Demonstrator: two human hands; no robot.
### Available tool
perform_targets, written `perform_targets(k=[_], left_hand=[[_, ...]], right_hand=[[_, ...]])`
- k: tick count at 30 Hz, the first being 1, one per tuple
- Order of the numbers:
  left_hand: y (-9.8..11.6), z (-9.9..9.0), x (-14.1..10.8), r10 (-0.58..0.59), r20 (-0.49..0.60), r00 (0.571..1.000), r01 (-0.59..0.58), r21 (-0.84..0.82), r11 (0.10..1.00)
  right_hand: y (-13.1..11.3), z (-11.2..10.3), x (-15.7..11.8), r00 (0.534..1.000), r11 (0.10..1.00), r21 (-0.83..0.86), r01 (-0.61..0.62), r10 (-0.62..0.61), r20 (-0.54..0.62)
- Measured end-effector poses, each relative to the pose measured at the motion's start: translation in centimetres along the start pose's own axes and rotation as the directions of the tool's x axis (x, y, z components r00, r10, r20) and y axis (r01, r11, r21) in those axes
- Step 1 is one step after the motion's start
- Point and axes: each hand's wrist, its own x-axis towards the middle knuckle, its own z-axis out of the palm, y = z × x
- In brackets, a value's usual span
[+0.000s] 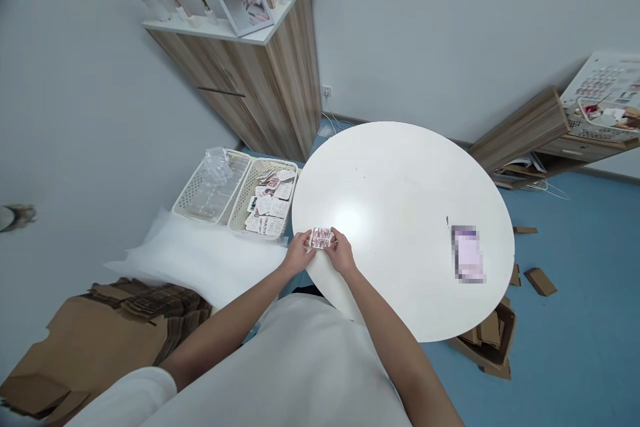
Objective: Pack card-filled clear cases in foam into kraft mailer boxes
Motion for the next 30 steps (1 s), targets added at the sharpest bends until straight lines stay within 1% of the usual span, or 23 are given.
perform_targets(k=[3,7,12,16,19,21,24,27,30], left_hand=[[-1.3,-0.8,1.5,-0.013,0.026,1.0,0.012,0.042,0.999],[-2.7,-1.4,2.8,-0.047,0.076,0.996,0.04,0.088,0.995],[-3.7,-1.5,2.9,-0.086,0.126,0.988,0.075,0.089,0.993],[-3.8,-1.6,2.5,-0.088,0.13,0.988,0.077,0.086,0.993],[-3.8,-1.8,2.2,-0.098,0.118,0.988,0.094,0.044,0.995],[-3.9,-2.0,2.0,-0.119,0.118,0.986,0.12,0.0,0.993],[-4.0,-2.1,1.8,-0.133,0.13,0.983,0.143,-0.079,0.987],[-4.2,-1.8,1.6,-0.128,0.139,0.982,0.15,-0.161,0.975],[-4.6,-1.6,1.7,-0.129,0.142,0.981,0.158,-0.217,0.963]], right_hand=[[0.1,1.7,1.5,1.0,0.998,-0.062,-0.025,0.025,0.0],[0.1,3.0,2.7,0.996,0.988,-0.132,-0.085,0.088,0.012],[-0.1,3.9,2.9,0.99,0.971,-0.197,-0.136,0.138,-0.003],[-0.2,4.3,2.5,0.986,0.966,-0.197,-0.167,0.16,-0.051],[-0.3,4.6,1.6,0.977,0.972,-0.116,-0.205,0.197,-0.082],[-0.3,4.7,0.9,0.964,0.968,-0.012,-0.25,0.248,-0.096],[-0.5,4.9,-0.1,0.943,0.938,0.173,-0.299,0.318,-0.096],[-0.7,5.1,-0.5,0.939,0.9,0.318,-0.297,0.336,-0.076],[-1.0,5.4,-0.3,0.94,0.872,0.399,-0.284,0.335,-0.063]])
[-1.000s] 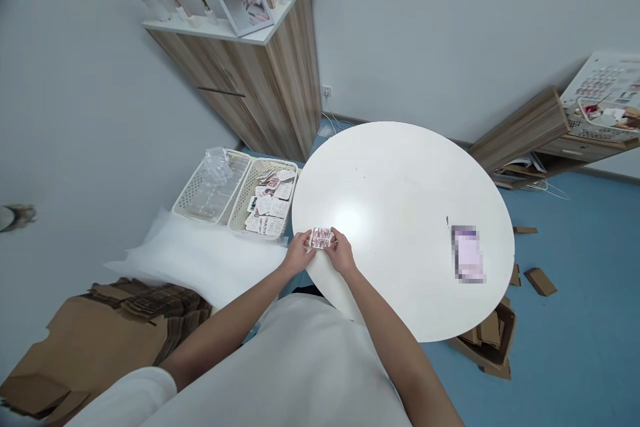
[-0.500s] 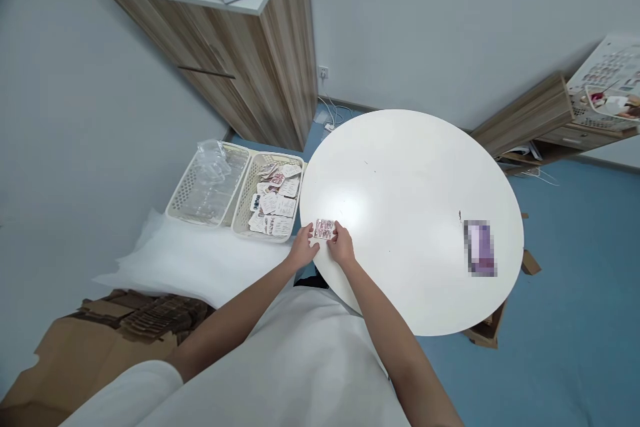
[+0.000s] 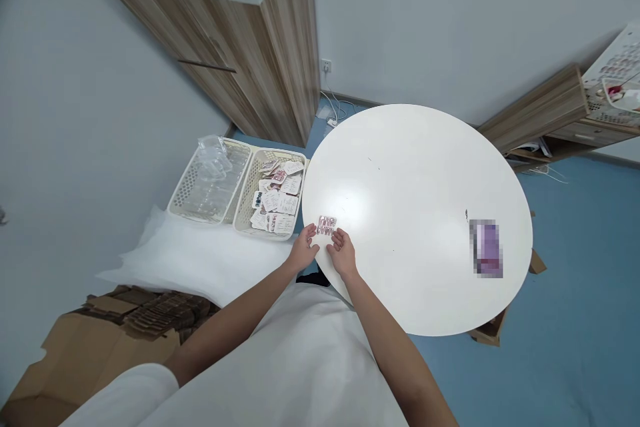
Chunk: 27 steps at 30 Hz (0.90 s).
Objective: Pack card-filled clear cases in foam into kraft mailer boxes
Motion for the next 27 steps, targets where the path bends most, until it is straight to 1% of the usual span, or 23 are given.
perform_targets(k=[3,11,21,27], left_hand=[[-0.3,0.0,0.6,0.018,-0.003,1.0,-0.018,-0.007,1.0],[-0.4,-0.2,2.1,0.04,-0.002,0.999,-0.04,-0.028,0.999],[-0.1,-0.3,2.0,0.027,0.009,1.0,-0.026,-0.033,0.999],[0.8,-0.4,1.6,0.03,0.004,1.0,-0.03,-0.005,1.0]], right_hand=[[-0.4,0.4,0.5,1.0,0.999,0.035,-0.005,0.004,0.011],[-1.0,0.5,1.6,1.0,0.999,0.053,0.004,-0.006,0.022],[-0.6,0.4,1.6,0.999,0.999,0.033,0.016,-0.017,0.037],[-1.0,-0.4,1.2,0.995,1.0,-0.016,0.016,-0.014,0.102]])
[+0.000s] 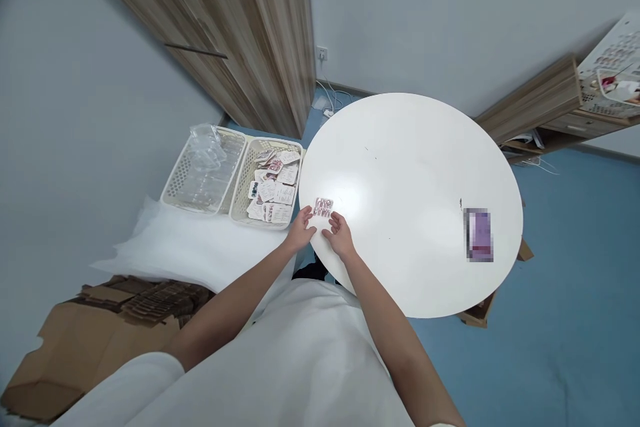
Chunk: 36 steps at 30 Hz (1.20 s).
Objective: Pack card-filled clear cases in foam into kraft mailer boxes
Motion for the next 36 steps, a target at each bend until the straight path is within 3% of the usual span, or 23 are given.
perform_targets(k=[9,15,18,22,25,30,36], left_hand=[[0.3,-0.1,-2.0,-0.036,-0.053,0.998,0.035,-0.009,0.999],[-0.1,-0.1,-6.6,-0.016,-0.186,0.982,0.036,0.104,0.994],[0.1,-1.0,-9.6,-0.02,-0.227,0.974,0.048,0.118,0.992],[0.3,-3.9,-12.7,0.001,-0.308,0.951,0.041,0.129,0.991],[0.3,-6.8,-14.1,0.039,-0.368,0.929,0.012,0.136,0.991],[-0.1,-11.7,-15.3,0.079,-0.4,0.913,-0.02,0.15,0.989],[0.0,-15.3,-15.3,0.075,-0.398,0.914,-0.001,0.184,0.983]], right_hand=[[-0.6,-2.5,-1.2,0.989,0.995,-0.102,-0.01,0.025,0.146],[0.2,-3.4,-2.0,0.991,0.987,-0.157,0.013,0.008,0.132],[0.5,-4.1,-3.0,0.99,0.97,-0.242,-0.017,0.051,0.132],[-0.4,-3.9,-4.6,0.944,0.939,-0.342,-0.033,0.142,0.299],[-1.5,-1.6,-5.2,0.92,0.927,-0.371,0.057,0.095,0.379],[-3.2,5.1,-5.2,0.882,0.885,-0.407,0.227,-0.009,0.472],[-4.3,11.4,-5.6,0.813,0.82,-0.467,0.33,0.004,0.582]])
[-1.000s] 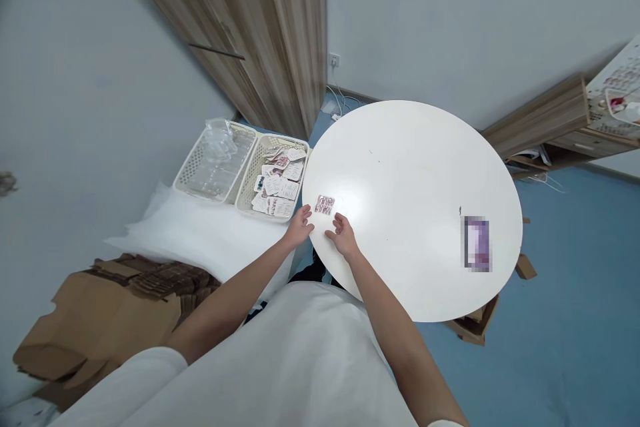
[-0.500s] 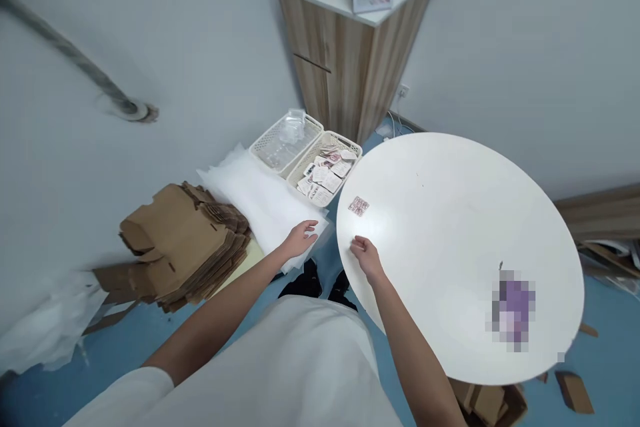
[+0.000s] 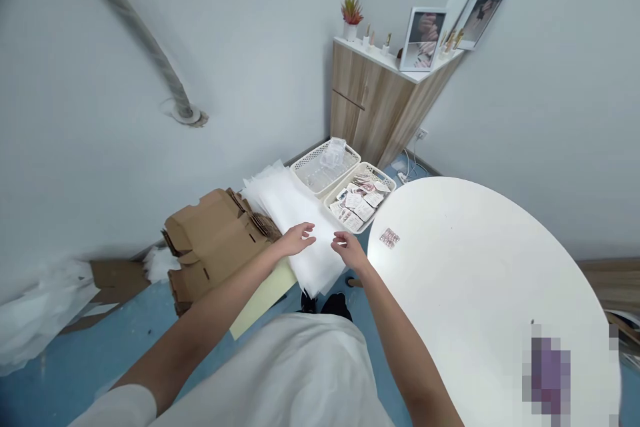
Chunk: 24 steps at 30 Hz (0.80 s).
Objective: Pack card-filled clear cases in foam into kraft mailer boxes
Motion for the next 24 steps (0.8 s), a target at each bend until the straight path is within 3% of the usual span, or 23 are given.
perform_targets(k=[5,10,16,24], left_hand=[[0.3,-1.7,2.2,-0.046,0.081,0.996,0.05,-0.054,0.997],[0.4,-3.5,6.4,-0.048,0.03,0.998,0.047,0.026,0.999],[0.4,-4.7,14.2,-0.093,-0.06,0.994,0.099,0.093,0.991],[-1.5,-4.5,25.3,-0.12,-0.131,0.984,0.095,-0.18,0.979]], right_hand=[[-1.5,0.5,2.8,0.999,1.0,-0.025,-0.001,0.002,0.034],[-2.5,-0.5,8.3,0.999,1.0,0.015,0.023,-0.022,-0.041],[-3.3,-1.1,16.7,0.99,0.998,0.014,0.059,-0.057,-0.128],[-4.3,-0.6,25.9,0.984,0.952,0.294,0.084,-0.033,-0.174]])
